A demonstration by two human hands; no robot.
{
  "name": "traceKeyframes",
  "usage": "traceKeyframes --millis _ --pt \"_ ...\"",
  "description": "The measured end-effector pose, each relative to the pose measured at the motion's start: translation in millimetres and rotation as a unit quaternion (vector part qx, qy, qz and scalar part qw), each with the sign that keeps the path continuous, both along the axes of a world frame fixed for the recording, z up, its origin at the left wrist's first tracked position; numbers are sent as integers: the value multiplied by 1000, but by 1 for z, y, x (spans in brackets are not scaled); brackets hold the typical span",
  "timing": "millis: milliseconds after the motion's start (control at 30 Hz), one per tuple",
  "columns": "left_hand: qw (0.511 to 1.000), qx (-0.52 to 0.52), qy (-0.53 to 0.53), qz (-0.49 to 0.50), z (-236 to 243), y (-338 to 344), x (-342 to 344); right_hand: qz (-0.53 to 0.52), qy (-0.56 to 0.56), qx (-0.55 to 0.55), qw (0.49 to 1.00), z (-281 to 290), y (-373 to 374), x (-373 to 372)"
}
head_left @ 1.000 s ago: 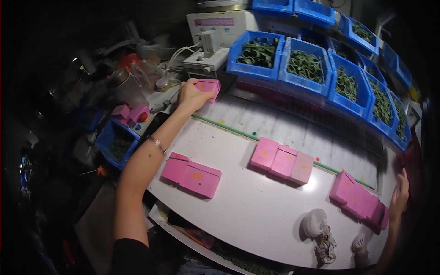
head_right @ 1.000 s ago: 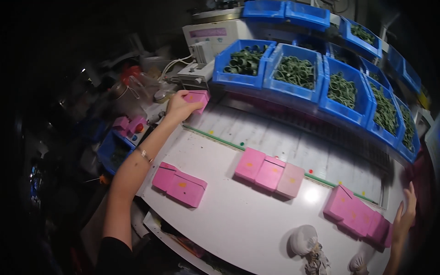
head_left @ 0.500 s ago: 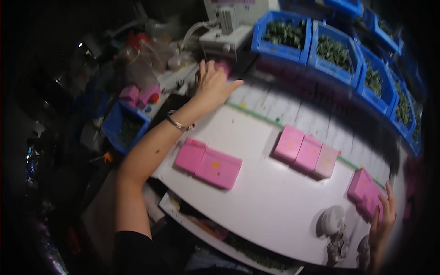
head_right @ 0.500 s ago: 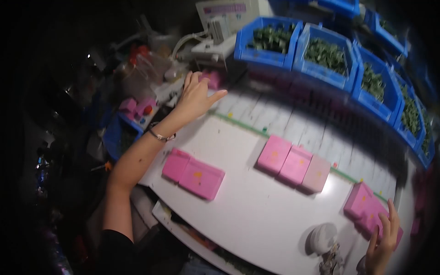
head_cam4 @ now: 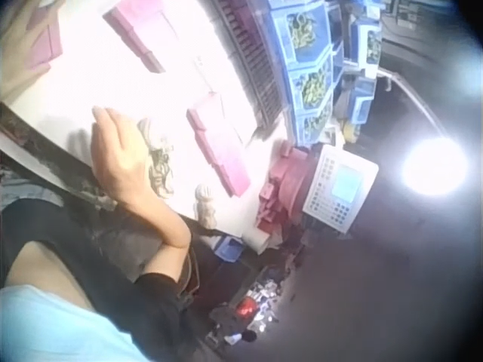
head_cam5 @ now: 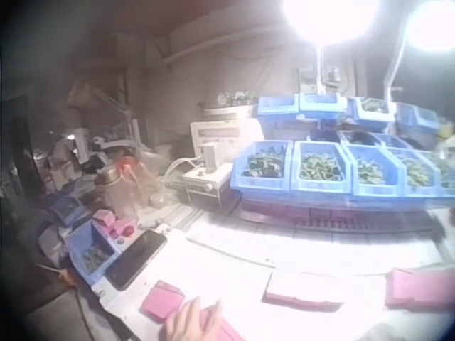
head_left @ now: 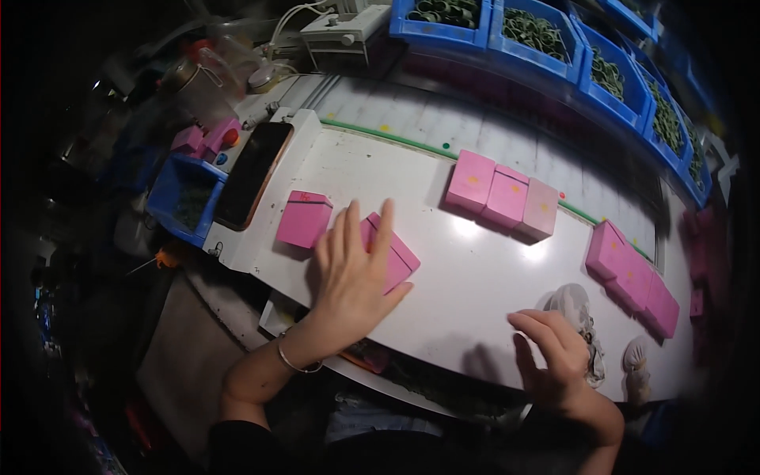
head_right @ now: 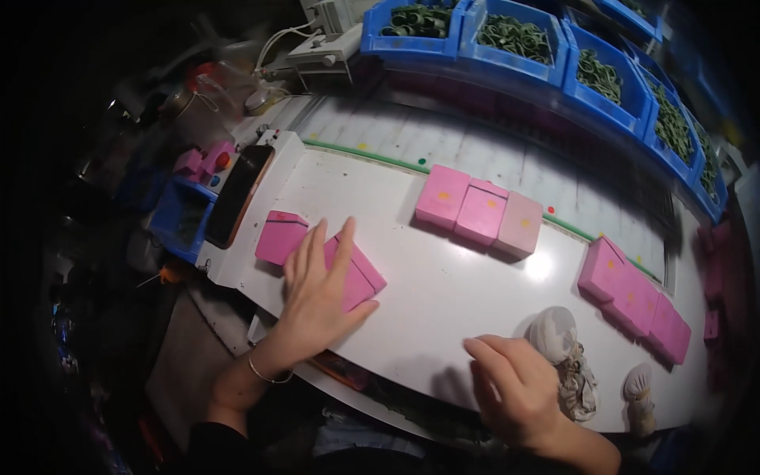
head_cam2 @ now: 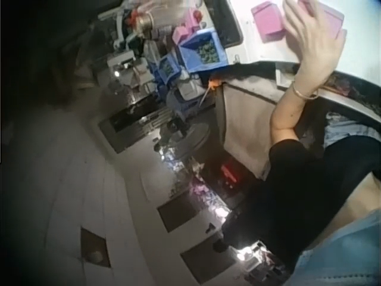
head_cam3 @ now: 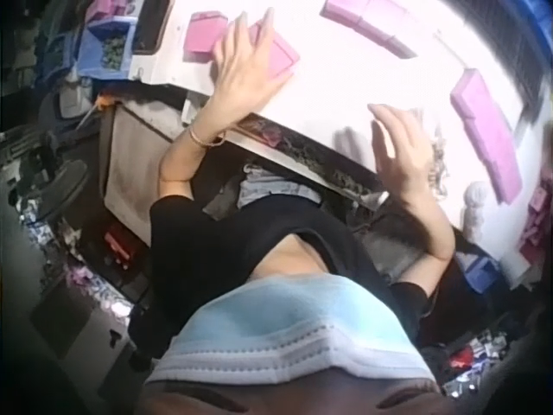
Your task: The person cleans small green wax plant models by hand, places a wax model inside a pink rubber mold, and applies pressure using a circular tool.
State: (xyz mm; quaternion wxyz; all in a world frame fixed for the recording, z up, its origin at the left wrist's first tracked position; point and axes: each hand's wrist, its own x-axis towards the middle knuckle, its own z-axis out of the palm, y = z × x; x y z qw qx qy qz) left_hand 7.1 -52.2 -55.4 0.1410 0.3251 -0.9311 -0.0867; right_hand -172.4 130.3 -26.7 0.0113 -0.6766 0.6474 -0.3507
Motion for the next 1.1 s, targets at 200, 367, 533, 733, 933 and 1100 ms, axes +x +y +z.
traceKeyframes --millis 200,367,533,733,933,1100 --pt "989 125 78 17 -8 9 4 -21 -157 -9 987 -35 -37 36" --pt "967 184 175 28 -6 38 -10 -84 -12 -86 993 -38 -50 43" --pt "967 166 182 66 -7 63 -23 -114 127 -92 981 -40 -38 40" --pt "970 176 159 55 -12 65 -24 -110 52 -41 992 -39 -41 25" --pt "921 322 214 -37 -7 51 -23 -58 -425 98 898 -1 -30 6" --pt "876 394 219 -171 -8 61 -25 -112 -423 111 892 7 -19 -4"
